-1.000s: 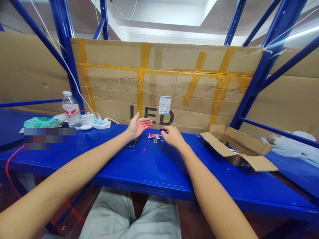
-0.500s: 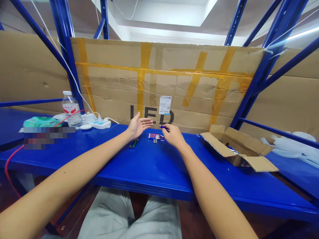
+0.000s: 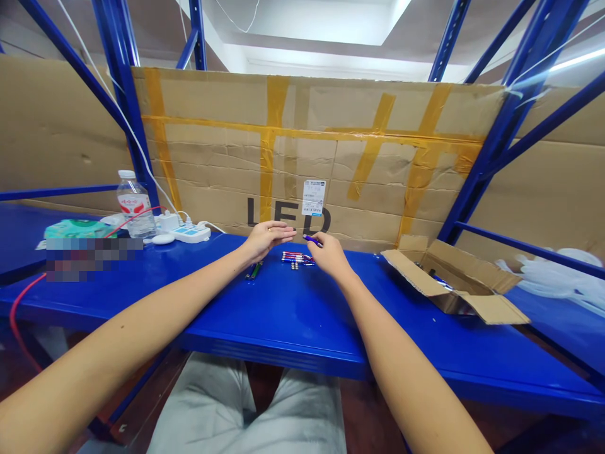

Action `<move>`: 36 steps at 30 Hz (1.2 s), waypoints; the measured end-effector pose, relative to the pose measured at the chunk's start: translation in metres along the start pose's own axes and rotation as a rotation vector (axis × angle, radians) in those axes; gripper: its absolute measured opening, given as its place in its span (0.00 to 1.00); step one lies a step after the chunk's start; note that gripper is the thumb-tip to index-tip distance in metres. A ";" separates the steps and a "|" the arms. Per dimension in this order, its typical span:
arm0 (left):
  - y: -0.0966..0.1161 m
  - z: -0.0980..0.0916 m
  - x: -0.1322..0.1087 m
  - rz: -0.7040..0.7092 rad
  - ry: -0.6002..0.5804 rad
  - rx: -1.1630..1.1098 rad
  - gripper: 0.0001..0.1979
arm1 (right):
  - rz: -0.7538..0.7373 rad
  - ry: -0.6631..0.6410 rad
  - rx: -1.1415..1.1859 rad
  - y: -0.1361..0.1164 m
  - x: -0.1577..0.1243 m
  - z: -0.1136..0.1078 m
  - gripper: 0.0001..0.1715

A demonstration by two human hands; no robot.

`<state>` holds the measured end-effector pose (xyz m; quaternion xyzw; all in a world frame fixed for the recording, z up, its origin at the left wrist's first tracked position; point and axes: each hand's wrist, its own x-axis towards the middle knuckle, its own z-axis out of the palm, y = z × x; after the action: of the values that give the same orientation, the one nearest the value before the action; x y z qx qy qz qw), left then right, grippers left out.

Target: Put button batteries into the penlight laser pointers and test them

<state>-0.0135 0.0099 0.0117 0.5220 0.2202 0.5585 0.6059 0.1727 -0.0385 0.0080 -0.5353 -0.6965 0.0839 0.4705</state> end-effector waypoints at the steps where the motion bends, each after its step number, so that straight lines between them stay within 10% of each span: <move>1: -0.001 0.002 0.000 0.005 -0.023 0.004 0.14 | 0.067 0.011 0.115 0.000 0.001 0.002 0.08; 8: -0.010 0.014 -0.003 0.054 -0.093 0.084 0.14 | 0.139 0.049 0.856 -0.005 0.004 0.014 0.12; 36: -0.015 0.010 -0.001 0.090 -0.118 0.159 0.14 | 0.128 -0.011 0.918 -0.006 0.001 0.015 0.15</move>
<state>0.0014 0.0072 0.0018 0.6098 0.2039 0.5343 0.5487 0.1579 -0.0341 0.0043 -0.3129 -0.5553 0.4153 0.6490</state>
